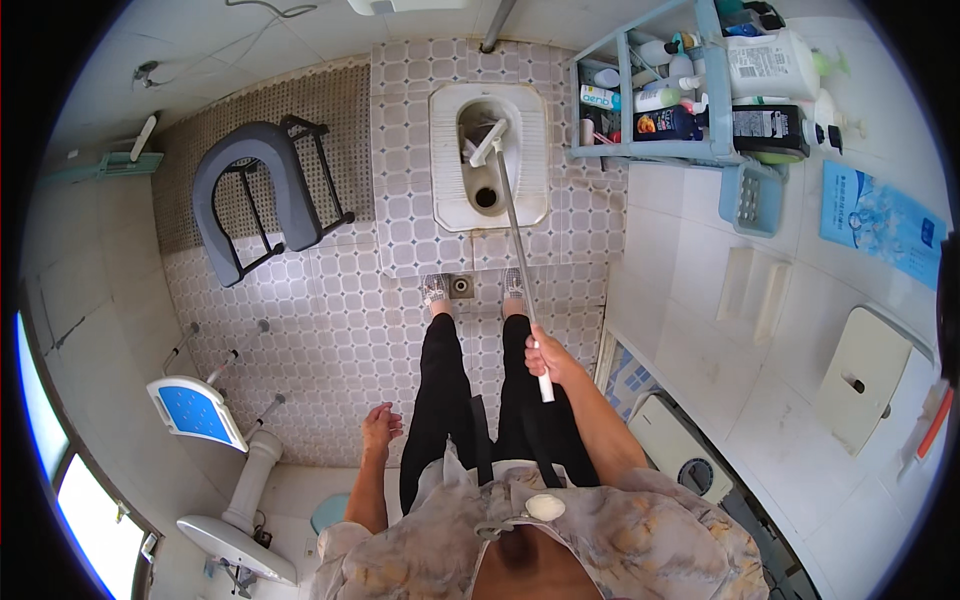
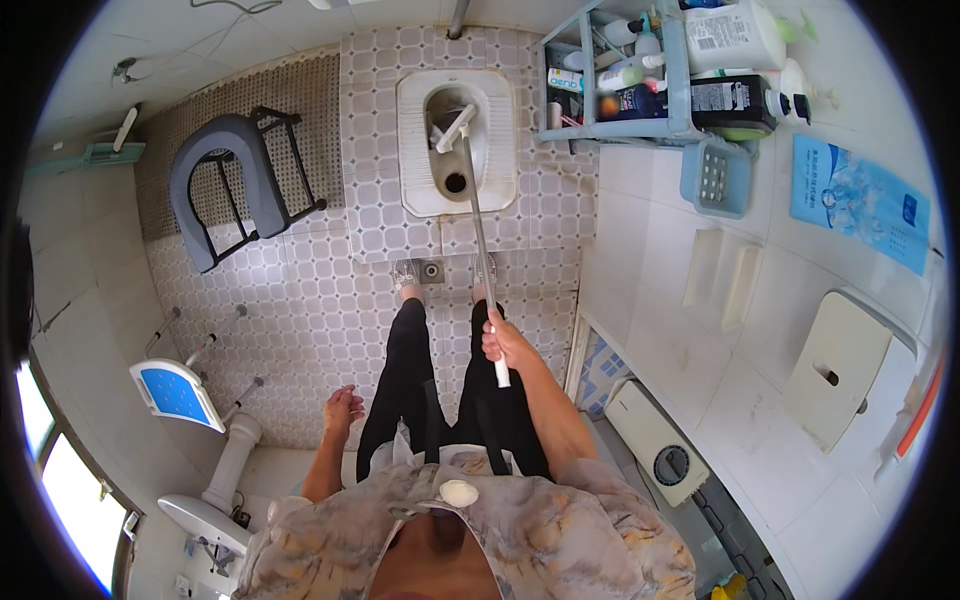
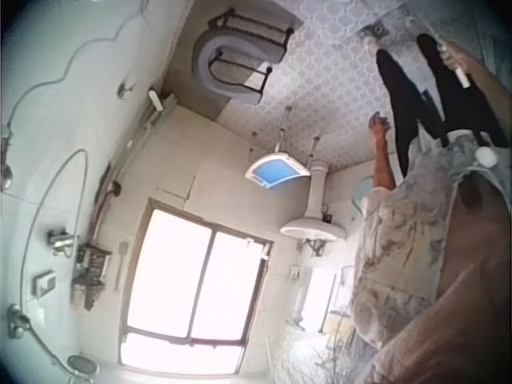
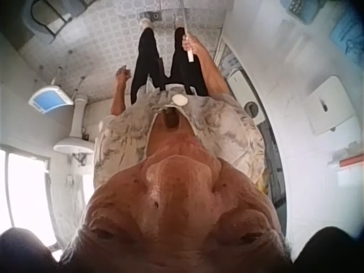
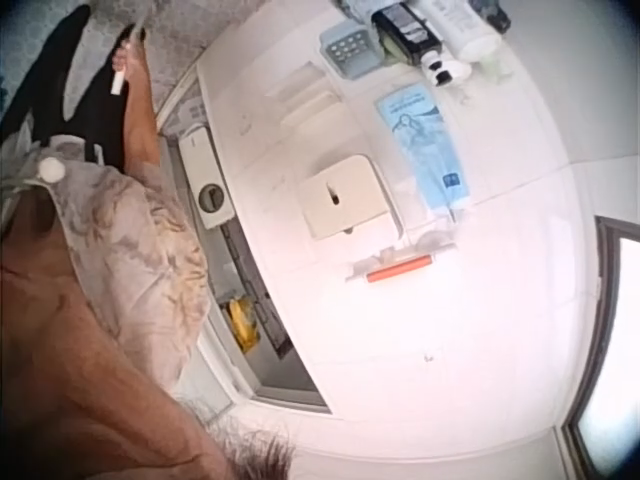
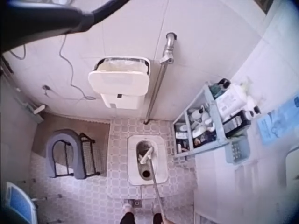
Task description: Cleaning a bathroom floor and scrubbing a squat toilet using a long-handled brush.
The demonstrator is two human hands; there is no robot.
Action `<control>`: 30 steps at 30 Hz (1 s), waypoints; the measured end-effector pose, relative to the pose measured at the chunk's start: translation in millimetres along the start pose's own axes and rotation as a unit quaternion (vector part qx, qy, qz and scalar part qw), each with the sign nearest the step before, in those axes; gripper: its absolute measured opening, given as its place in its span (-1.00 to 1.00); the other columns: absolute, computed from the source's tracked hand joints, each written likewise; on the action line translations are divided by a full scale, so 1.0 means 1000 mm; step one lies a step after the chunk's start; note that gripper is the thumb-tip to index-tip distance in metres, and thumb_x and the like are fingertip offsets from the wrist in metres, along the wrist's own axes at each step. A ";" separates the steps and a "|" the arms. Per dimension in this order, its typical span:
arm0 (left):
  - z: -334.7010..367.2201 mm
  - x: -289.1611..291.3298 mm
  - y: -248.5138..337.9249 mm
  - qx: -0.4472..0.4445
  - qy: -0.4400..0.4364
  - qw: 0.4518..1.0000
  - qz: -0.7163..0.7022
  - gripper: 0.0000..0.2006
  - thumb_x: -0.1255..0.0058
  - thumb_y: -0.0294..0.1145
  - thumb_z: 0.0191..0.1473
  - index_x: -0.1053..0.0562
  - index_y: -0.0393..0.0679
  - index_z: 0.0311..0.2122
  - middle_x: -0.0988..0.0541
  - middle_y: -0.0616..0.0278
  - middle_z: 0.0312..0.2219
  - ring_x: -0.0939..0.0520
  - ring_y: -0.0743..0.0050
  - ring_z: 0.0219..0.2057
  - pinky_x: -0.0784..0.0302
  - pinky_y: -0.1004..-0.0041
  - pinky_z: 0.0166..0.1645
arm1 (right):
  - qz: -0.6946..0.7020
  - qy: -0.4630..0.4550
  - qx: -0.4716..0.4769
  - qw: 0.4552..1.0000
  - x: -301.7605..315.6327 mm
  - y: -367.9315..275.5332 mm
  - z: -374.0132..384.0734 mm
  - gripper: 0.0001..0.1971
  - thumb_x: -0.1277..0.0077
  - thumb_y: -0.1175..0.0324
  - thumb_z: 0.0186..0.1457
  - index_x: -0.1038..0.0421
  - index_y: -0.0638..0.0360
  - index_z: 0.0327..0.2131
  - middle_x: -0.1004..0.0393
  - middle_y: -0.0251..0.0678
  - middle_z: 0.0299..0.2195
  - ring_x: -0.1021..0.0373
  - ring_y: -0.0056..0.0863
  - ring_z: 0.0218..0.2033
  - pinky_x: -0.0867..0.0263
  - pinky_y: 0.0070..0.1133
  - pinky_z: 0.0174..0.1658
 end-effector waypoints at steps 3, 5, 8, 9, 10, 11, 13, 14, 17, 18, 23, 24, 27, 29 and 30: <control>-0.001 0.006 -0.002 0.005 0.002 1.000 -0.004 -0.70 0.17 -0.30 0.12 -0.37 -0.13 -0.05 -0.51 0.25 -0.50 -0.50 0.55 -0.57 -0.50 0.49 -0.49 | -0.162 0.174 -0.005 0.971 0.041 0.005 -0.031 -0.56 0.24 -0.12 0.13 -0.13 0.05 -0.54 0.03 -0.52 -0.79 0.08 -0.66 -0.84 0.13 -0.67 -0.80; 0.002 0.014 -0.008 0.010 0.005 1.000 -0.008 -0.70 0.16 -0.30 0.11 -0.37 -0.13 -0.05 -0.51 0.25 -0.50 -0.50 0.55 -0.57 -0.50 0.50 -0.49 | -0.192 0.200 -0.005 0.961 0.041 -0.008 -0.024 -0.55 0.26 -0.11 0.14 -0.14 0.08 -0.54 0.01 -0.50 -0.80 0.05 -0.62 -0.86 0.11 -0.64 -0.81; 0.007 0.009 -0.009 0.015 0.011 1.000 -0.003 -0.71 0.18 -0.35 0.10 -0.37 -0.17 -0.07 -0.51 0.22 -0.52 -0.50 0.54 -0.59 -0.51 0.51 -0.53 | -0.339 0.263 0.087 0.899 0.025 -0.045 0.011 -0.55 0.27 -0.09 0.15 -0.14 0.11 -0.55 0.00 -0.48 -0.82 -0.01 -0.59 -0.87 0.05 -0.60 -0.81; 0.008 0.004 -0.004 0.017 0.005 1.000 0.002 -0.70 0.17 -0.32 0.11 -0.37 -0.15 -0.06 -0.51 0.23 -0.51 -0.50 0.55 -0.58 -0.50 0.51 -0.52 | -0.362 0.272 0.100 0.886 0.016 -0.055 0.021 -0.54 0.26 -0.09 0.15 -0.13 0.11 -0.56 -0.01 -0.48 -0.82 -0.02 -0.60 -0.87 0.04 -0.60 -0.81; 0.007 0.002 -0.001 0.019 0.003 1.000 0.005 -0.70 0.16 -0.29 0.11 -0.38 -0.13 -0.06 -0.51 0.25 -0.50 -0.50 0.57 -0.58 -0.50 0.51 -0.51 | -0.362 0.271 0.099 0.887 0.003 -0.052 0.026 -0.54 0.26 -0.09 0.15 -0.13 0.11 -0.56 -0.01 -0.48 -0.82 -0.02 -0.60 -0.87 0.04 -0.60 -0.81; 0.008 -0.001 0.002 0.019 0.004 1.000 0.007 -0.70 0.16 -0.29 0.11 -0.38 -0.13 -0.06 -0.51 0.25 -0.50 -0.50 0.57 -0.58 -0.50 0.51 -0.51 | -0.265 0.223 0.103 0.932 -0.010 -0.046 0.031 -0.54 0.26 -0.10 0.14 -0.13 0.10 -0.57 0.00 -0.49 -0.82 0.00 -0.61 -0.87 0.06 -0.61 -0.81; 0.007 0.000 0.006 -0.004 -0.003 1.000 0.004 -0.70 0.16 -0.29 0.11 -0.38 -0.13 -0.06 -0.51 0.25 -0.50 -0.49 0.58 -0.58 -0.50 0.52 -0.51 | -0.081 0.109 0.044 0.990 -0.036 -0.032 0.024 -0.55 0.25 -0.12 0.14 -0.13 0.06 -0.55 -0.02 -0.51 -0.81 0.02 -0.65 -0.87 0.05 -0.68 -0.81; 0.007 0.001 0.007 -0.006 0.001 1.000 0.002 -0.70 0.16 -0.29 0.11 -0.38 -0.13 -0.06 -0.51 0.25 -0.50 -0.49 0.58 -0.58 -0.50 0.52 -0.51 | -0.018 0.021 0.021 0.999 -0.037 -0.026 0.020 -0.55 0.25 -0.13 0.14 -0.13 0.05 -0.55 0.00 -0.53 -0.80 0.06 -0.66 -0.86 0.09 -0.69 -0.81; 0.008 0.003 0.006 -0.009 -0.002 1.000 -0.006 -0.70 0.15 -0.28 0.12 -0.38 -0.14 -0.06 -0.51 0.25 -0.51 -0.49 0.57 -0.58 -0.51 0.53 -0.51 | 0.016 -0.015 -0.013 1.000 0.002 -0.003 -0.017 -0.56 0.25 -0.14 0.13 -0.11 0.00 -0.57 0.06 -0.58 -0.79 0.10 -0.69 -0.83 0.19 -0.68 -0.80; 0.008 0.006 0.003 -0.006 0.003 1.000 -0.009 -0.71 0.17 -0.30 0.12 -0.38 -0.14 -0.06 -0.51 0.23 -0.50 -0.50 0.56 -0.58 -0.51 0.52 -0.51 | -0.050 0.062 -0.014 0.997 0.022 0.001 -0.028 -0.55 0.26 -0.13 0.14 -0.12 0.02 -0.59 0.02 -0.55 -0.79 0.06 -0.67 -0.84 0.16 -0.65 -0.82; 0.008 0.007 -0.005 0.007 0.008 1.000 -0.001 -0.71 0.19 -0.32 0.12 -0.37 -0.14 -0.06 -0.52 0.22 -0.50 -0.50 0.54 -0.58 -0.51 0.50 -0.52 | -0.456 0.287 0.085 0.838 0.059 -0.034 -0.015 -0.41 0.33 -0.09 0.16 -0.28 0.24 -0.69 -0.24 -0.28 -0.84 -0.23 -0.41 -0.85 -0.18 -0.44 -0.71; 0.009 0.006 -0.005 0.009 0.007 1.000 0.003 -0.71 0.19 -0.32 0.12 -0.37 -0.14 -0.06 -0.52 0.22 -0.50 -0.50 0.54 -0.58 -0.51 0.50 -0.52 | -0.522 0.310 0.105 0.788 0.052 -0.048 0.000 -0.36 0.35 -0.09 0.16 -0.31 0.32 -0.70 -0.30 -0.18 -0.84 -0.31 -0.34 -0.83 -0.28 -0.39 -0.64; 0.011 -0.008 0.009 0.004 -0.003 1.000 0.009 -0.70 0.17 -0.31 0.11 -0.37 -0.15 -0.06 -0.51 0.24 -0.50 -0.50 0.56 -0.58 -0.50 0.51 -0.51 | -0.545 0.329 0.128 0.761 0.033 -0.073 0.029 -0.31 0.38 -0.09 0.16 -0.35 0.39 -0.70 -0.33 -0.10 -0.84 -0.38 -0.28 -0.78 -0.33 -0.40 -0.53; 0.005 -0.006 0.008 0.001 -0.006 1.000 0.010 -0.70 0.15 -0.28 0.12 -0.37 -0.15 -0.06 -0.51 0.25 -0.51 -0.50 0.57 -0.57 -0.50 0.51 -0.50 | -0.516 0.302 0.146 0.788 0.015 -0.068 0.031 -0.39 0.35 -0.09 0.17 -0.31 0.29 -0.67 -0.27 -0.26 -0.85 -0.29 -0.37 -0.83 -0.25 -0.41 -0.66; 0.007 -0.004 0.009 -0.003 -0.002 1.000 0.004 -0.70 0.15 -0.28 0.12 -0.38 -0.15 -0.06 -0.51 0.26 -0.51 -0.50 0.57 -0.57 -0.50 0.51 -0.50 | -0.519 0.296 0.150 0.788 0.009 -0.066 0.027 -0.39 0.35 -0.09 0.17 -0.31 0.29 -0.67 -0.27 -0.26 -0.85 -0.29 -0.37 -0.83 -0.25 -0.41 -0.66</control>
Point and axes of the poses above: each hand's wrist, its own z-axis towards the middle knuckle, its own x-axis out of the back of the hand, y = z × x, the point moved 4 cm from there along z, towards the middle knuckle
